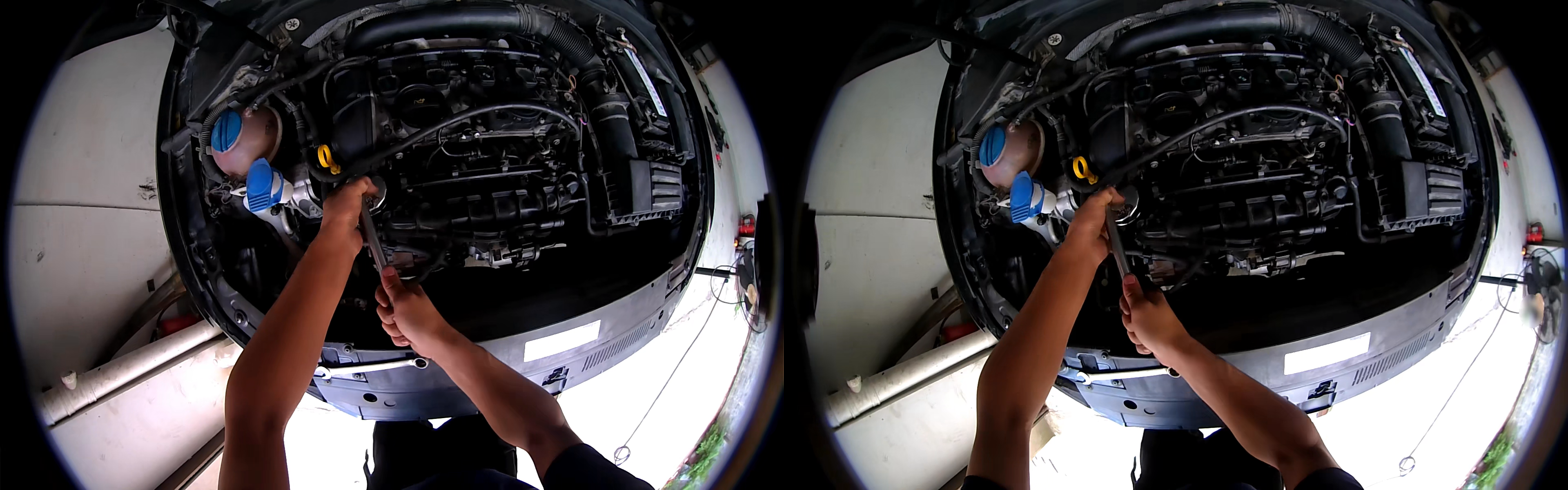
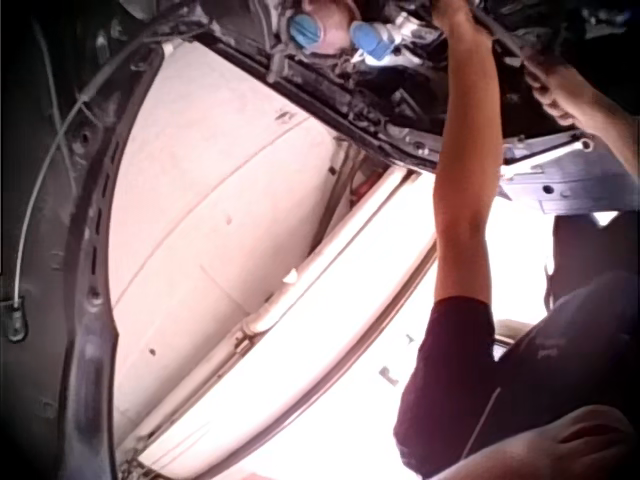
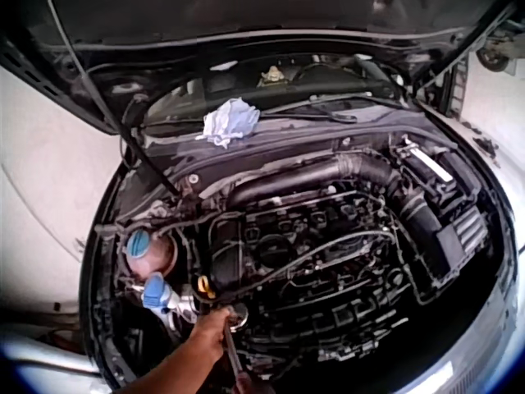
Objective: The person uses a socket wrench to loosen and remove an oil filter from the engine bay, then uses a screwdriver to loosen components in the center of the engine.
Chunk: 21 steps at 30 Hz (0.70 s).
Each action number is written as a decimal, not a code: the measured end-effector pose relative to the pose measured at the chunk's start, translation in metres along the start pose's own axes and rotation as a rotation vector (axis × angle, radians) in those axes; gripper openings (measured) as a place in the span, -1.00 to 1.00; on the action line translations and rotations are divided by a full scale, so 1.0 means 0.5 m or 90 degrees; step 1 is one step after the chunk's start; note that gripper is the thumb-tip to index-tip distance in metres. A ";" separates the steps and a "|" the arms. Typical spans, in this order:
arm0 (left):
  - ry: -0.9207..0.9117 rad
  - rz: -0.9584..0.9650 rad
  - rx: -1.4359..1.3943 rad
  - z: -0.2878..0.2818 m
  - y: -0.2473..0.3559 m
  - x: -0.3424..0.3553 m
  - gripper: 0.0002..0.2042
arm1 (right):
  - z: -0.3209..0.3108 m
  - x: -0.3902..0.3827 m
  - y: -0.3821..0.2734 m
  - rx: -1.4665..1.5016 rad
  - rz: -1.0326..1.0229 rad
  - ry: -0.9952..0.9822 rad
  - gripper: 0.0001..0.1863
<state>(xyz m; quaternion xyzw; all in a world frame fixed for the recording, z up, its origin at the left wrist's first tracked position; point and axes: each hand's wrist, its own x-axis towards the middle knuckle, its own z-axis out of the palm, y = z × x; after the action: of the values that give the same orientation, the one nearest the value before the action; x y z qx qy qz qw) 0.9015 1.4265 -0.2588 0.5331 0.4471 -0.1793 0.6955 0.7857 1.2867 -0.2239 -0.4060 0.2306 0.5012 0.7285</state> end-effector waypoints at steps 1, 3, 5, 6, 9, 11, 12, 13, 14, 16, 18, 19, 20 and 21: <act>0.035 -0.016 0.000 0.019 0.009 -0.009 -0.79 | -0.015 0.003 -0.004 0.003 -0.001 -0.014 -0.43; 0.018 -0.016 -0.009 0.020 0.006 0.005 -0.80 | -0.017 0.005 -0.002 0.008 -0.007 -0.009 -0.43; -0.039 0.032 -0.080 0.023 0.006 0.012 -0.80 | 0.006 0.016 0.023 0.014 -0.050 0.025 -0.44; -0.038 0.027 -0.079 0.022 0.001 0.015 -0.80 | 0.008 0.023 0.035 0.005 -0.102 0.040 -0.44; 0.048 -0.034 -0.003 0.024 0.010 0.007 -0.82 | -0.037 0.024 0.042 -0.033 -0.082 -0.011 -0.42; 0.051 0.002 0.008 0.014 0.015 0.006 -0.82 | -0.081 0.017 0.014 -0.021 -0.027 -0.116 -0.39; 0.053 0.032 0.017 0.013 0.016 0.004 -0.82 | -0.075 0.005 -0.004 -0.043 -0.015 -0.106 -0.39; 0.051 0.040 0.019 0.018 0.020 0.003 -0.80 | -0.069 0.000 -0.014 -0.059 -0.017 -0.076 -0.40; 0.055 0.040 0.021 0.017 0.031 0.004 -0.80 | -0.062 -0.005 -0.020 -0.076 -0.018 -0.046 -0.41; 0.041 0.032 0.055 0.025 0.046 0.006 -0.79 | 0.005 -0.004 -0.001 0.035 -0.045 -0.030 -0.42; -0.009 0.006 0.108 0.025 0.068 0.005 -0.80 | 0.069 0.010 0.014 0.098 -0.083 -0.022 -0.44; -0.006 0.011 0.131 0.033 0.075 0.001 -0.80 | 0.087 0.029 0.027 0.142 -0.103 -0.028 -0.44; -0.004 0.016 0.153 0.040 0.080 -0.003 -0.79 | 0.101 0.053 0.045 0.186 -0.122 -0.035 -0.45; -0.004 0.065 0.201 0.028 0.082 -0.012 -0.78 | 0.137 0.072 0.060 0.232 -0.137 -0.026 -0.44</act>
<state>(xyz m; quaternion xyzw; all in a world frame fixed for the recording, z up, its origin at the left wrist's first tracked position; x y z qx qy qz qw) 0.9340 1.4273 -0.2295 0.6573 0.3834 -0.2134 0.6127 0.7675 1.3677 -0.2231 -0.2798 0.2576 0.3785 0.8438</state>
